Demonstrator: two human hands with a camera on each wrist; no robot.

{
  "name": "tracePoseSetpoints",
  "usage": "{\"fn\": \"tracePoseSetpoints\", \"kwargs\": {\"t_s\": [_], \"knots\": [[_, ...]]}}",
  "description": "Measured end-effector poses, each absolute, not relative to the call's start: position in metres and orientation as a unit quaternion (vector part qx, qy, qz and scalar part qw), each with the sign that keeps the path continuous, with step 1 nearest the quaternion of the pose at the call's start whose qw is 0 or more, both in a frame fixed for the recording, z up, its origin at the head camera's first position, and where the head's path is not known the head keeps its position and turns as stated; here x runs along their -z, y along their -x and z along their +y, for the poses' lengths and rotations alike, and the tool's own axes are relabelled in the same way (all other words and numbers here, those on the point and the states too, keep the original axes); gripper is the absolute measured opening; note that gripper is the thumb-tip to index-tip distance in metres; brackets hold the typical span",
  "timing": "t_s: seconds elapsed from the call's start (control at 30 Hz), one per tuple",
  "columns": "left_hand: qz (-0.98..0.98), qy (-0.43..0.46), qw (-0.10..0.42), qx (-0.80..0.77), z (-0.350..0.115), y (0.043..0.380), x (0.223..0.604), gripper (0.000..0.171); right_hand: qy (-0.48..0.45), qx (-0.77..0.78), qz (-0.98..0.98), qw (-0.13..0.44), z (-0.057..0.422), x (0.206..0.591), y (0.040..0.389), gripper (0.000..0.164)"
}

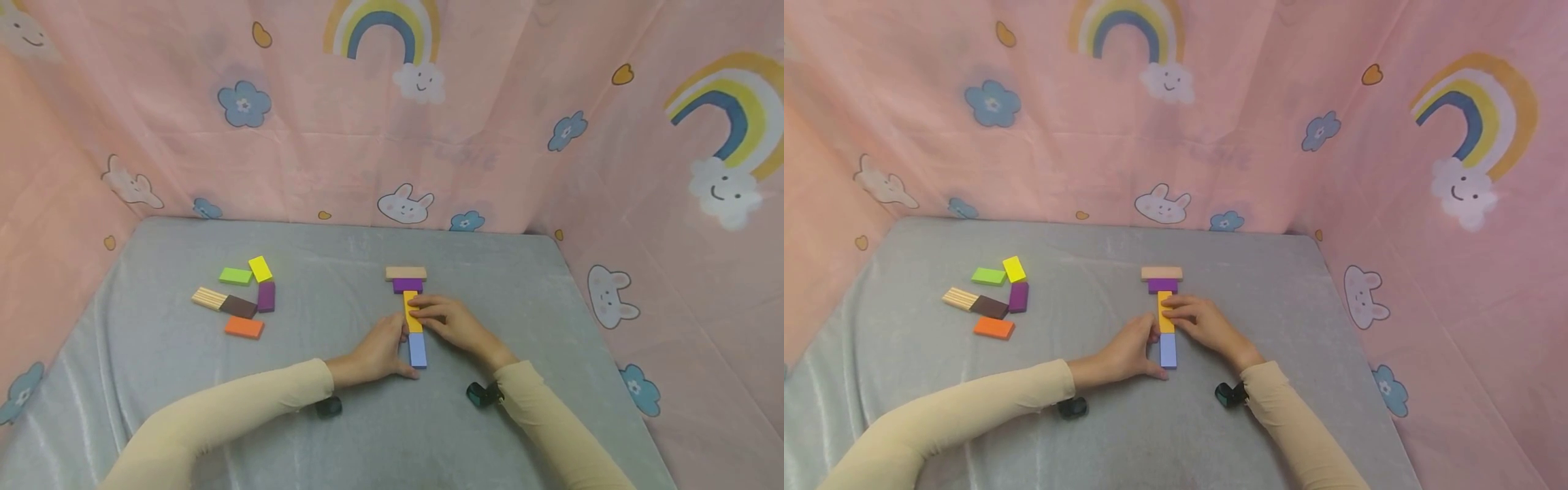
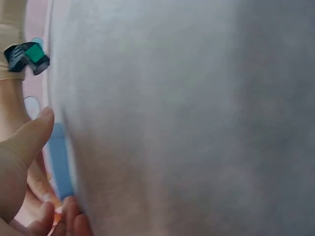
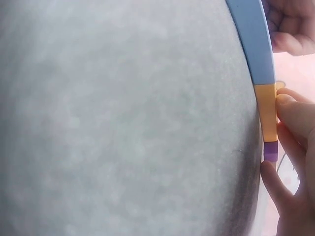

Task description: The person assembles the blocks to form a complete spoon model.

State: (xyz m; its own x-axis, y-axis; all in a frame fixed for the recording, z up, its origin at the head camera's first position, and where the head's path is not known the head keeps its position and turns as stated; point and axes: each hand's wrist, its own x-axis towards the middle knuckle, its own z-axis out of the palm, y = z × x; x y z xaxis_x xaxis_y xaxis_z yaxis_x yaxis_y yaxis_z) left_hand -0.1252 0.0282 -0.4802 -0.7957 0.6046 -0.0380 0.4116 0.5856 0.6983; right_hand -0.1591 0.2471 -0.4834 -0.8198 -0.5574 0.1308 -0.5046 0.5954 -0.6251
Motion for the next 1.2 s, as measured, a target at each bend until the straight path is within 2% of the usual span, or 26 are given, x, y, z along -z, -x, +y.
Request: {"fn": "tracePoseSetpoints", "kwargs": {"t_s": [0.13,0.27,0.5,0.67,0.77,1.03,1.2], "knots": [[0.864,-0.294,0.156,-0.378,0.02,0.126,0.471,0.071,0.302,0.339,0.89,0.033,0.247,0.484,0.158,0.025],[0.854,-0.28,0.146,-0.414,0.0,0.13,0.463,0.066,0.301,0.336,0.892,0.032,0.246,0.484,0.158,0.025],[0.852,-0.212,0.07,-0.473,-0.062,0.151,0.453,0.055,0.293,0.324,0.899,0.043,0.245,0.484,0.158,0.025],[0.871,-0.161,-0.003,-0.465,-0.124,0.177,0.443,0.059,0.28,0.325,0.902,0.051,0.245,0.483,0.157,0.025],[0.891,-0.141,-0.021,-0.431,-0.161,0.194,0.443,0.063,0.281,0.327,0.901,0.049,0.245,0.483,0.157,0.025],[0.914,-0.138,0.006,-0.382,-0.224,0.221,0.454,0.079,0.289,0.33,0.898,0.037,0.246,0.484,0.157,0.025],[0.914,-0.138,0.023,-0.38,-0.238,0.227,0.464,0.078,0.287,0.326,0.9,0.04,0.246,0.482,0.157,0.025]]}}
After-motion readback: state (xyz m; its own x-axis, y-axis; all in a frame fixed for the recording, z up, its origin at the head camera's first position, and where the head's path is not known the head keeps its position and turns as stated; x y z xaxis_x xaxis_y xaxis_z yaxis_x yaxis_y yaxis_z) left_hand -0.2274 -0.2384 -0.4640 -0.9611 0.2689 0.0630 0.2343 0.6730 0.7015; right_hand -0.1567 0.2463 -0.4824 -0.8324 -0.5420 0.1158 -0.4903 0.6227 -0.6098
